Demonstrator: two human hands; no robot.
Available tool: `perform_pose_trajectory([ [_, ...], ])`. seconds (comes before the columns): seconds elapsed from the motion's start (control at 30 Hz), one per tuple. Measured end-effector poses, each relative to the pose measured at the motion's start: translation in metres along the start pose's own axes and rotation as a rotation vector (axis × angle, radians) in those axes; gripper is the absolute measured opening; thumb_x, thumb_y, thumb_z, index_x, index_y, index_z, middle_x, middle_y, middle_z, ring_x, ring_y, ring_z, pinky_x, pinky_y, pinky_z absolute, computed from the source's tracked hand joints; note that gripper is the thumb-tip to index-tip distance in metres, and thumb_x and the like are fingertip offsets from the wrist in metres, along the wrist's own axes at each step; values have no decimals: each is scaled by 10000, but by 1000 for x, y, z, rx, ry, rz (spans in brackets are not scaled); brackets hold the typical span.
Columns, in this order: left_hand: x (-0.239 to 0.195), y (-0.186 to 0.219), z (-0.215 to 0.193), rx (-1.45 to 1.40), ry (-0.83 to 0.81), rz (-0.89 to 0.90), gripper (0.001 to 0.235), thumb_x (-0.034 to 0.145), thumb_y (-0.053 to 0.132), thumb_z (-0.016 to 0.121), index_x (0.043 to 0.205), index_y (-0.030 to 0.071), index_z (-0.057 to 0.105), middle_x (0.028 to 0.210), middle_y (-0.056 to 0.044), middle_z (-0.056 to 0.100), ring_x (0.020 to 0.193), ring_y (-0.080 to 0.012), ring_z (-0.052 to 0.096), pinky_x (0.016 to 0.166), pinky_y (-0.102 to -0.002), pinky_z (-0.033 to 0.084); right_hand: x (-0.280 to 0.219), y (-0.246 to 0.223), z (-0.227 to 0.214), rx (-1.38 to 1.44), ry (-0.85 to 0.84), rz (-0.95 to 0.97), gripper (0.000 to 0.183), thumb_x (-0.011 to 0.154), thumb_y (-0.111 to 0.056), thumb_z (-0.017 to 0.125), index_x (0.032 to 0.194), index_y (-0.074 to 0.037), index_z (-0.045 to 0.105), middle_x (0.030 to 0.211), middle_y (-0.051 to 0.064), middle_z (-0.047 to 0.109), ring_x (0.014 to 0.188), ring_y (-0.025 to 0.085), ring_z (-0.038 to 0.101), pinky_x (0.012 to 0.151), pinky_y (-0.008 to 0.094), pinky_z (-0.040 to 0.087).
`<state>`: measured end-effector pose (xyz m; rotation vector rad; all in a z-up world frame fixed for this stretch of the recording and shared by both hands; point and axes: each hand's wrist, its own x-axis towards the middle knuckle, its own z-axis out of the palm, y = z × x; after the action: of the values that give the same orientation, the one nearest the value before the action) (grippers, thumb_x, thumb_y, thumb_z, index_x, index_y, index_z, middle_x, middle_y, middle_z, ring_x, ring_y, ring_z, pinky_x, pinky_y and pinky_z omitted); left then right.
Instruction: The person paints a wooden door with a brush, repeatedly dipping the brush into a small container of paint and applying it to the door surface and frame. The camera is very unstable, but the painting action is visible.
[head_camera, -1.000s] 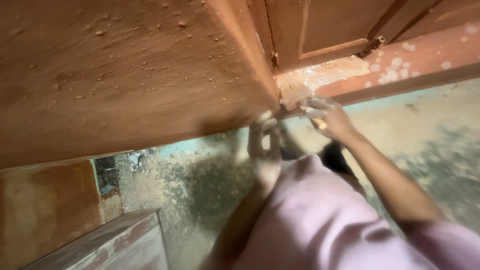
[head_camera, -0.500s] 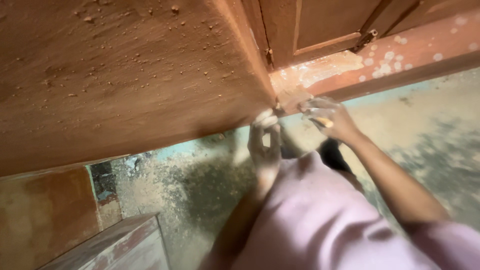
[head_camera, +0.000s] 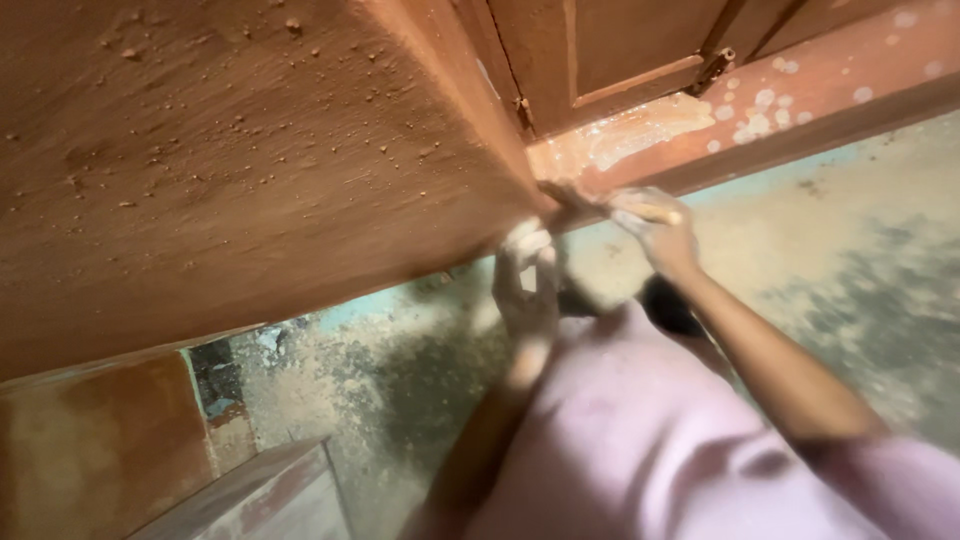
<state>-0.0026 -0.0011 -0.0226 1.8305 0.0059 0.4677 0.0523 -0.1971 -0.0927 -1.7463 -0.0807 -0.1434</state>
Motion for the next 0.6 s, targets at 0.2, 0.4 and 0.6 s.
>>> perform_pose_trajectory([
  [0.2,2,-3,0,18,-23,45,173,1064,157,591,1193,53,641,1307,-124,661,1195,-231,639,1061,-379,524,0,-12,3,377,202,335,146,894,11,723,1039,19,713,1030,103,745,927,162,712,831,279,580],
  [0.4,5,-4,5,3,-60,4,181,1041,142,611,1187,37,639,1306,-128,661,1196,-243,638,1065,-383,517,5,-3,-10,336,359,339,120,895,18,716,1014,27,705,964,97,752,857,174,729,786,288,603],
  [0.6,4,-10,8,-68,-57,-63,169,1028,151,624,1146,34,649,1296,-135,670,1152,-249,648,1043,-386,519,-4,-14,-32,-157,428,27,147,939,20,725,1085,3,714,1039,112,740,954,216,708,845,318,566],
])
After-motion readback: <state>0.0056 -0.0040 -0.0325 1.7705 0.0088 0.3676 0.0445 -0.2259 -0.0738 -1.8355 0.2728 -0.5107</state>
